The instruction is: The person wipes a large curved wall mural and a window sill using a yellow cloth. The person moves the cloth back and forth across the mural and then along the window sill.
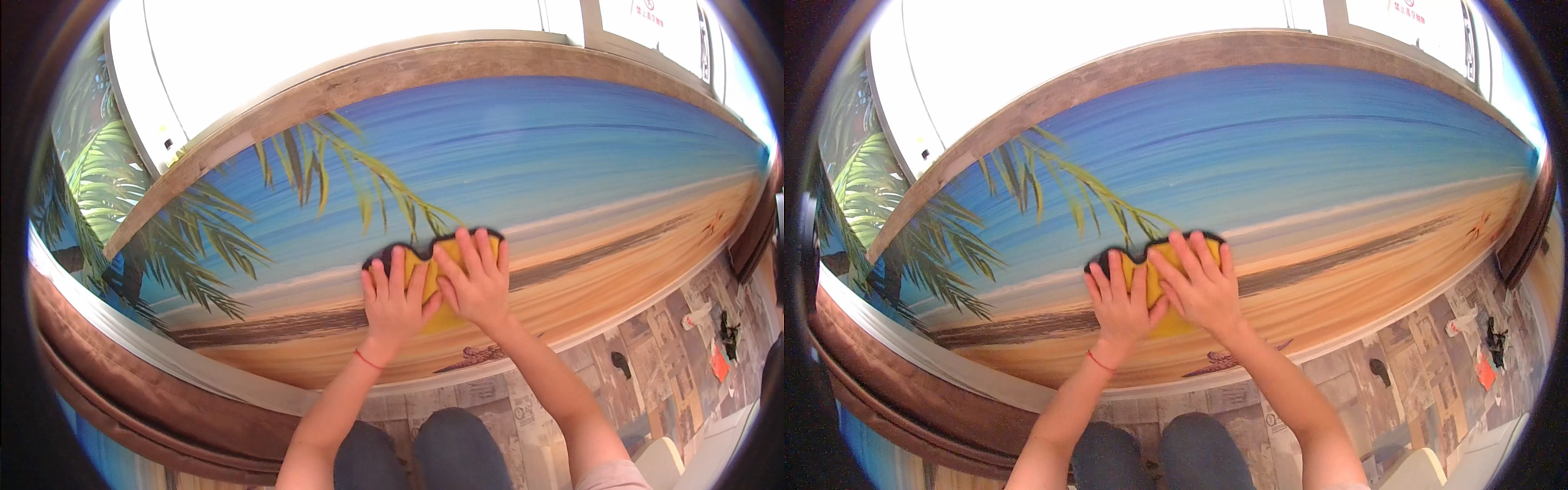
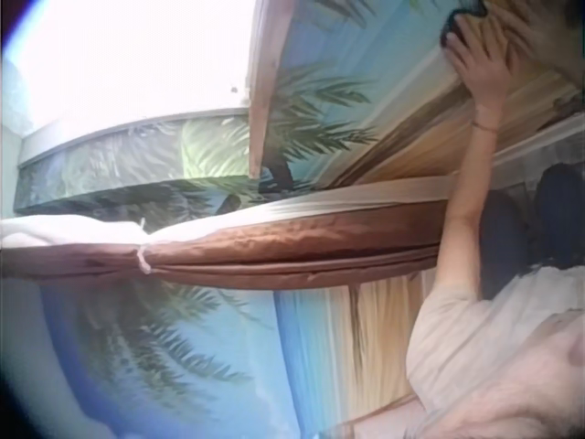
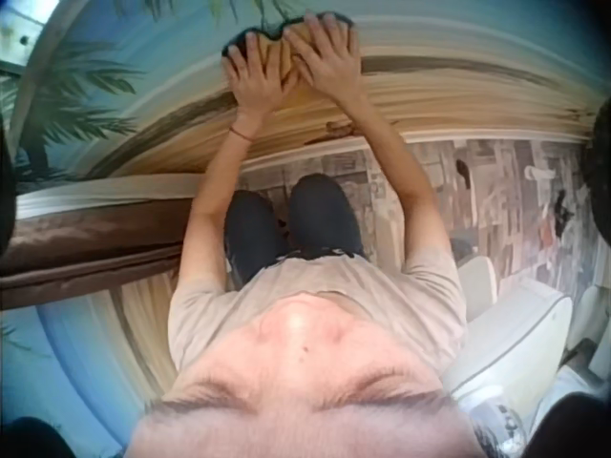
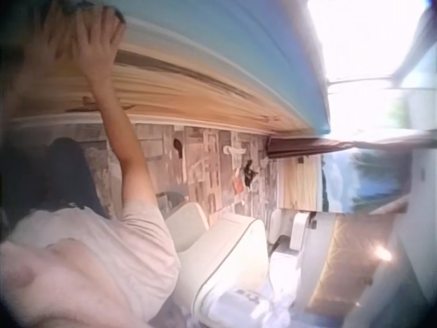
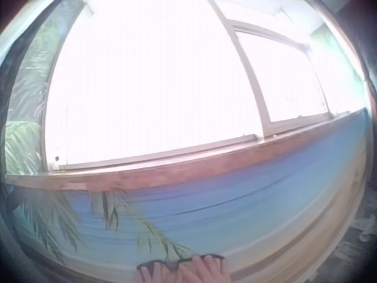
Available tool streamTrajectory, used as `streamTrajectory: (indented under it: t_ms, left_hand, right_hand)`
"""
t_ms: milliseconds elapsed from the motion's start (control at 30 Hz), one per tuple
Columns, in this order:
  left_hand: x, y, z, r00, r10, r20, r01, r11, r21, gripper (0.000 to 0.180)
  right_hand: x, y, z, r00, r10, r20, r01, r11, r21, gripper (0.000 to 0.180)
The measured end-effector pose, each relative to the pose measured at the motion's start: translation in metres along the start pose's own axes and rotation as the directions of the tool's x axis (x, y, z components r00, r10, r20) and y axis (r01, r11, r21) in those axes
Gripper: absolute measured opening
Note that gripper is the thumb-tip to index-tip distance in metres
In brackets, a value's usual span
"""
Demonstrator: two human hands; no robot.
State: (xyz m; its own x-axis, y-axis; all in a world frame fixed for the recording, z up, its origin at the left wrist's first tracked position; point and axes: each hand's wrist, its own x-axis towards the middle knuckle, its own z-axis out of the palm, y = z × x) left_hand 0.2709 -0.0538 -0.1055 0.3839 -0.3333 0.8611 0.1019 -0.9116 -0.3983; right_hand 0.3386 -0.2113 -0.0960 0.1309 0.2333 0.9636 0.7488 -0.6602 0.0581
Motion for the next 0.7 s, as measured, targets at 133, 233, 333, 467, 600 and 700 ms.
streamTrajectory:
  t_ms: [133,233,333,467,600,700]
  left_hand:
    - [0.079,-0.022,-0.028,0.995,-0.096,-0.041,0.093,0.994,-0.064,0.057]
    - [0.12,-0.042,-0.045,0.986,-0.127,-0.108,0.118,0.989,-0.085,0.058]
    - [0.109,-0.052,-0.042,0.991,-0.09,-0.101,0.083,0.994,-0.072,0.059]
    - [0.029,-0.05,-0.018,0.997,0.045,-0.06,-0.047,0.998,-0.029,0.058]
    - [0.01,-0.052,-0.017,0.978,0.209,-0.011,-0.209,0.978,-0.013,0.054]
    - [0.023,-0.063,-0.021,0.951,0.307,-0.028,-0.307,0.952,0.011,0.055]
  right_hand:
    - [0.078,0.008,-0.016,0.994,0.066,-0.086,-0.065,0.998,0.02,0.05]
    - [0.11,-0.001,-0.023,0.982,0.103,-0.156,-0.101,0.995,0.02,0.049]
    - [0.102,-0.016,-0.011,0.985,0.117,-0.13,-0.117,0.993,0.009,0.046]
    - [0.048,-0.039,0.012,0.994,0.058,-0.089,-0.06,0.998,-0.019,0.045]
    - [0.017,-0.042,0.024,0.996,0.062,-0.07,-0.063,0.998,-0.024,0.044]
    - [0.025,-0.047,0.02,0.992,0.083,-0.096,-0.085,0.996,-0.014,0.043]
